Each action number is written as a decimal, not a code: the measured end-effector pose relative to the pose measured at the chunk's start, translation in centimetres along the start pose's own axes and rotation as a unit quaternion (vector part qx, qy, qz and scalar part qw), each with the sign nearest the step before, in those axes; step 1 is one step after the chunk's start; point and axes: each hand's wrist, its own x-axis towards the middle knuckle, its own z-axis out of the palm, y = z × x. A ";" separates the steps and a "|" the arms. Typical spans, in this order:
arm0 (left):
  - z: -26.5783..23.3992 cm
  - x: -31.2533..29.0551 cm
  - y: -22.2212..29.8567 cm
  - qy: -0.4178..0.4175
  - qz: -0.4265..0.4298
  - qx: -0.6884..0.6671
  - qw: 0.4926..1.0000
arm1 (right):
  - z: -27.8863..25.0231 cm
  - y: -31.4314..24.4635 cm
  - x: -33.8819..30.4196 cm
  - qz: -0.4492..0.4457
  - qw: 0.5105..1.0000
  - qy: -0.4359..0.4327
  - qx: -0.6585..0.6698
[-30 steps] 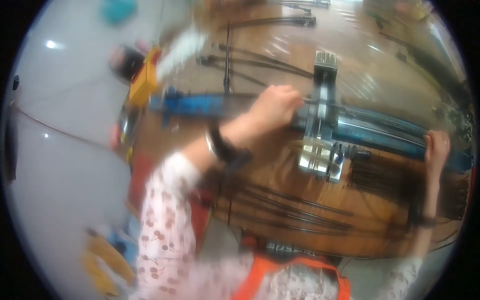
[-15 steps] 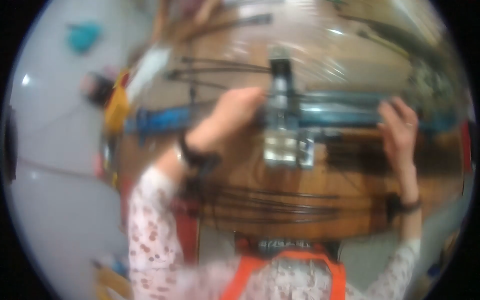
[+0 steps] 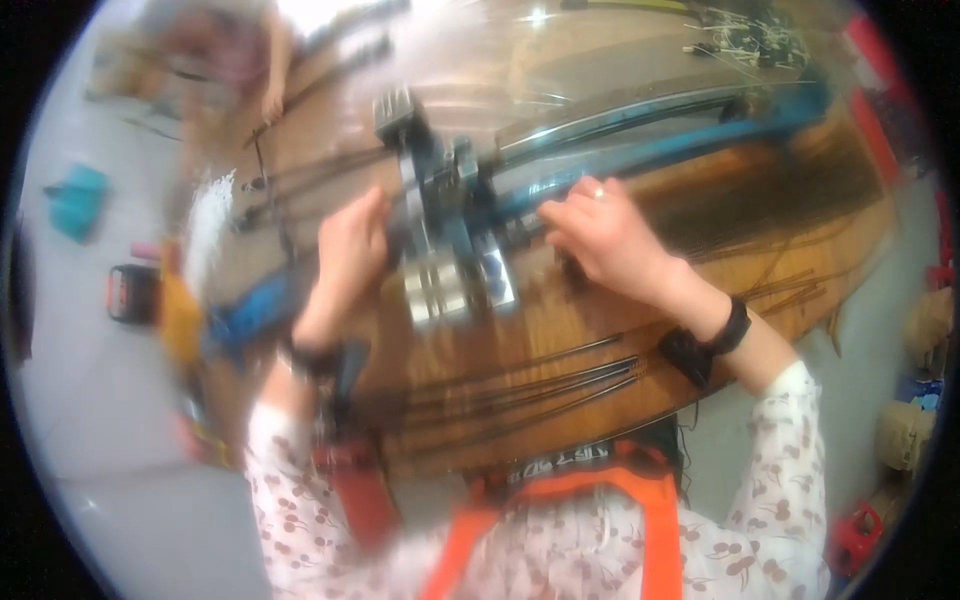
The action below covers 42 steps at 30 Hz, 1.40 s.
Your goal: Manually loading and processing thin black components using a workbench-mounted jig.
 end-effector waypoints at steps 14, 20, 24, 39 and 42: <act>-2.3 -2.3 -11.8 0.120 0.167 0.233 0.950 | 0.0 -4.2 -7.6 -0.033 0.947 -0.318 -0.016; 1.9 -14.6 6.2 0.012 0.136 0.166 0.977 | -0.1 -5.3 -11.5 0.014 0.978 -0.204 -0.032; 4.1 -14.6 14.8 -0.029 0.071 -0.115 0.990 | -0.4 -5.3 -9.1 -0.048 0.995 -0.085 -0.014; -2.0 -4.6 17.3 -0.076 0.230 -0.042 0.969 | -5.4 -0.6 -13.1 -0.059 0.977 0.158 -0.127; -3.7 -4.8 16.0 -0.028 0.199 0.031 0.979 | -5.7 1.2 -13.0 -0.020 0.972 0.195 -0.126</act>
